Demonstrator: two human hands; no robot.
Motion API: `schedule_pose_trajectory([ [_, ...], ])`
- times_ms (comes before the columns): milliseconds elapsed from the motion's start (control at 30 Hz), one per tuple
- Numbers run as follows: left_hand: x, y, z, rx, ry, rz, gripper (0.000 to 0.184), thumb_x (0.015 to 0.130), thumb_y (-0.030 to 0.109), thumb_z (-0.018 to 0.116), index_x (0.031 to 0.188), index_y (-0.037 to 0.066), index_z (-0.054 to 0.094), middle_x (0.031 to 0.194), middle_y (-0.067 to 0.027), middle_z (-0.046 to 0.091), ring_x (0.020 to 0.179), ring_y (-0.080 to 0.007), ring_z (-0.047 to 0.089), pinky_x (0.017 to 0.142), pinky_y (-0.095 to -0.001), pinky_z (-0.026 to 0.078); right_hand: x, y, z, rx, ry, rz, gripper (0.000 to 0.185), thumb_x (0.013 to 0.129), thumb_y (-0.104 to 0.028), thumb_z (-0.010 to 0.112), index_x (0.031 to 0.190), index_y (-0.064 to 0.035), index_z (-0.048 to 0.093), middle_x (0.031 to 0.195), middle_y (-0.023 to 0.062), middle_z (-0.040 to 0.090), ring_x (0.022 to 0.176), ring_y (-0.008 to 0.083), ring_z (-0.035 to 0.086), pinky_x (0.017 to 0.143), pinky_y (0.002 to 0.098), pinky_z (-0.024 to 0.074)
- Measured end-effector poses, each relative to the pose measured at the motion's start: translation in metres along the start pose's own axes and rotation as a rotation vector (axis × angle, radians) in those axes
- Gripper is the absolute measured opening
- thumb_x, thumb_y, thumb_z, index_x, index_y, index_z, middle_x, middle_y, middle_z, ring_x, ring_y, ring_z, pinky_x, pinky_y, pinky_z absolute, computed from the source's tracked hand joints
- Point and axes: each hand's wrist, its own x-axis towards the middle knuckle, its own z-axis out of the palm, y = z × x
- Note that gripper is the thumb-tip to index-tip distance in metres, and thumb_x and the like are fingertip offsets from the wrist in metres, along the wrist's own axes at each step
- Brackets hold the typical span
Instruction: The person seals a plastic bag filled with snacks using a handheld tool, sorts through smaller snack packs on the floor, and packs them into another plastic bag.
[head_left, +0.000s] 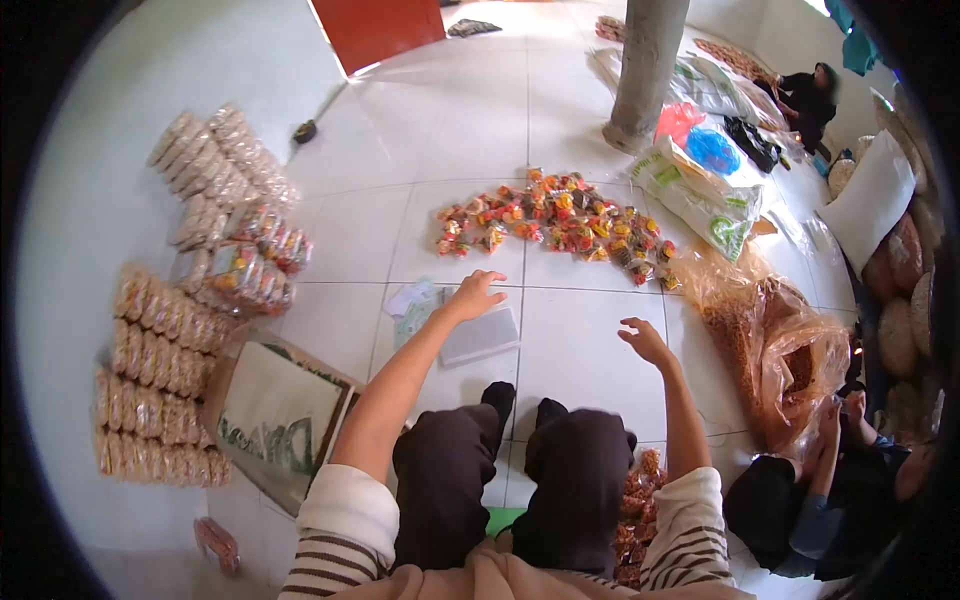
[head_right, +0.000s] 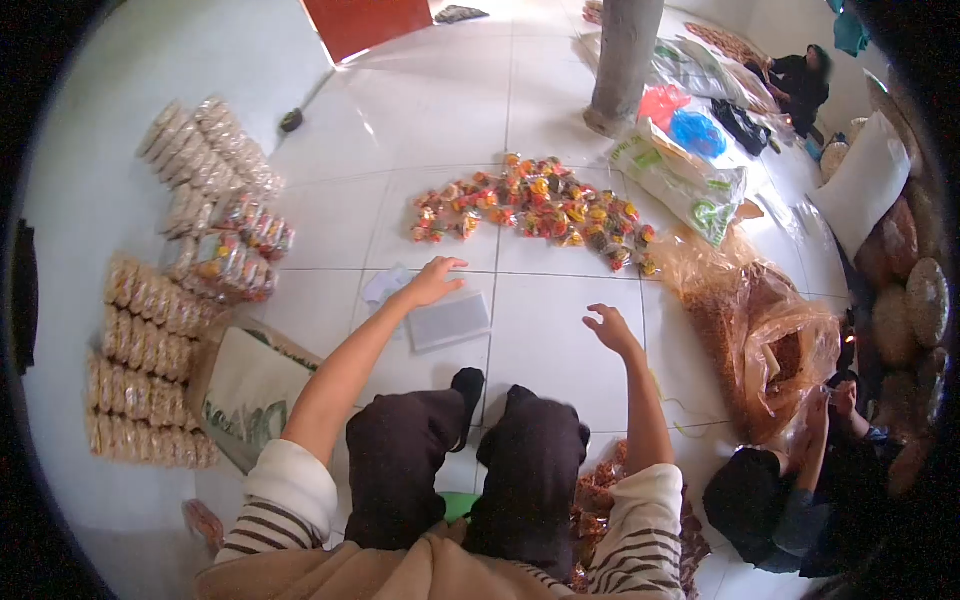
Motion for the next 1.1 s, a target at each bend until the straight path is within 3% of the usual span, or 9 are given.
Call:
schedule_pose_trajectory([
  [133, 0.081, -0.032, 0.044, -0.076, 0.12, 0.076, 0.041, 0.076, 0.028, 0.061, 0.112, 0.011, 0.049, 0.11, -0.0157, 0.048, 0.107, -0.0299, 0.043, 0.092, -0.0383, 0.032, 0.06, 0.014, 0.01, -0.095, 0.054, 0.032, 0.043, 0.081, -0.028, 0.059, 0.116, -0.0065, 0.048, 0.115, 0.0178, 0.047, 0.096, 0.0298, 0.053, 0.081, 0.0352, 0.0447],
  [200, 0.129, -0.05, 0.067, -0.114, 0.142, 0.097, 0.043, 0.075, 0.027, 0.062, 0.113, 0.011, 0.048, 0.109, -0.015, 0.048, 0.107, -0.0295, 0.042, 0.092, -0.0383, 0.032, 0.107, 0.026, 0.016, -0.012, 0.165, -0.078, 0.048, 0.076, -0.021, 0.064, 0.117, -0.0049, 0.044, 0.112, 0.0219, 0.047, 0.105, 0.0367, 0.044, 0.091, 0.039, 0.0373],
  [367, 0.217, -0.073, 0.118, -0.165, 0.284, 0.166, 0.048, 0.076, 0.019, 0.061, 0.119, 0.01, 0.042, 0.116, -0.0134, 0.042, 0.111, -0.0298, 0.039, 0.096, -0.0382, 0.029, 0.217, 0.07, 0.043, -0.105, 0.351, -0.204, 0.056, 0.074, -0.018, 0.065, 0.121, -0.0049, 0.037, 0.117, 0.0207, 0.04, 0.11, 0.0361, 0.038, 0.093, 0.0416, 0.0333],
  [500, 0.266, -0.068, 0.138, -0.176, 0.447, 0.305, 0.053, 0.071, 0.007, 0.061, 0.12, 0.009, 0.04, 0.117, -0.0134, 0.041, 0.111, -0.0295, 0.038, 0.095, -0.0406, 0.031, 0.259, 0.062, 0.055, -0.191, 0.449, -0.109, 0.06, 0.073, -0.021, 0.066, 0.122, -0.0052, 0.036, 0.117, 0.0186, 0.041, 0.111, 0.0352, 0.036, 0.092, 0.0442, 0.0313],
  [633, 0.311, -0.058, 0.142, -0.155, 0.457, 0.364, 0.056, 0.069, 0.003, 0.059, 0.121, 0.009, 0.039, 0.117, -0.0104, 0.042, 0.112, -0.029, 0.039, 0.094, -0.0402, 0.032, 0.297, 0.053, 0.059, -0.286, 0.55, 0.065, 0.063, 0.072, -0.028, 0.066, 0.122, -0.0047, 0.036, 0.117, 0.0152, 0.043, 0.11, 0.0334, 0.036, 0.088, 0.0464, 0.0317],
  [800, 0.33, -0.061, 0.149, -0.154, 0.376, 0.369, 0.049, 0.068, -0.003, 0.055, 0.114, 0.01, 0.047, 0.11, -0.0079, 0.048, 0.107, -0.0274, 0.043, 0.093, -0.0374, 0.035, 0.317, 0.049, 0.059, -0.264, 0.549, 0.162, 0.066, 0.067, -0.03, 0.07, 0.119, -0.0034, 0.038, 0.107, 0.0134, 0.051, 0.103, 0.0328, 0.041, 0.085, 0.0459, 0.0338],
  [900, 0.322, -0.059, 0.151, -0.185, 0.393, 0.332, 0.044, 0.067, -0.005, 0.052, 0.109, 0.01, 0.051, 0.108, -0.0079, 0.049, 0.103, -0.027, 0.044, 0.091, -0.0374, 0.035, 0.319, 0.056, 0.063, 0.056, 0.516, 0.105, 0.057, 0.063, -0.018, 0.073, 0.111, -0.003, 0.046, 0.1, 0.0144, 0.052, 0.084, 0.0297, 0.051, 0.078, 0.0388, 0.0413],
  [1000, 0.308, -0.061, 0.152, -0.4, 0.372, 0.283, 0.042, 0.066, -0.005, 0.05, 0.106, 0.008, 0.052, 0.105, -0.0084, 0.049, 0.101, -0.0274, 0.045, 0.092, -0.0376, 0.034, 0.3, 0.043, 0.058, 0.109, 0.495, 0.135, 0.046, 0.063, -0.014, 0.073, 0.103, -0.002, 0.054, 0.097, 0.0137, 0.052, 0.086, 0.0281, 0.052, 0.077, 0.0349, 0.0428],
  [1100, 0.297, -0.069, 0.151, -0.342, 0.442, 0.263, 0.031, 0.073, 0.0, 0.053, 0.104, 0.008, 0.052, 0.104, -0.0087, 0.047, 0.096, -0.0246, 0.046, 0.085, -0.0342, 0.039, 0.279, 0.03, 0.049, 0.18, 0.583, 0.145, 0.039, 0.066, -0.012, 0.071, 0.101, -0.002, 0.057, 0.095, 0.012, 0.051, 0.089, 0.025, 0.052, 0.077, 0.033, 0.0429],
])
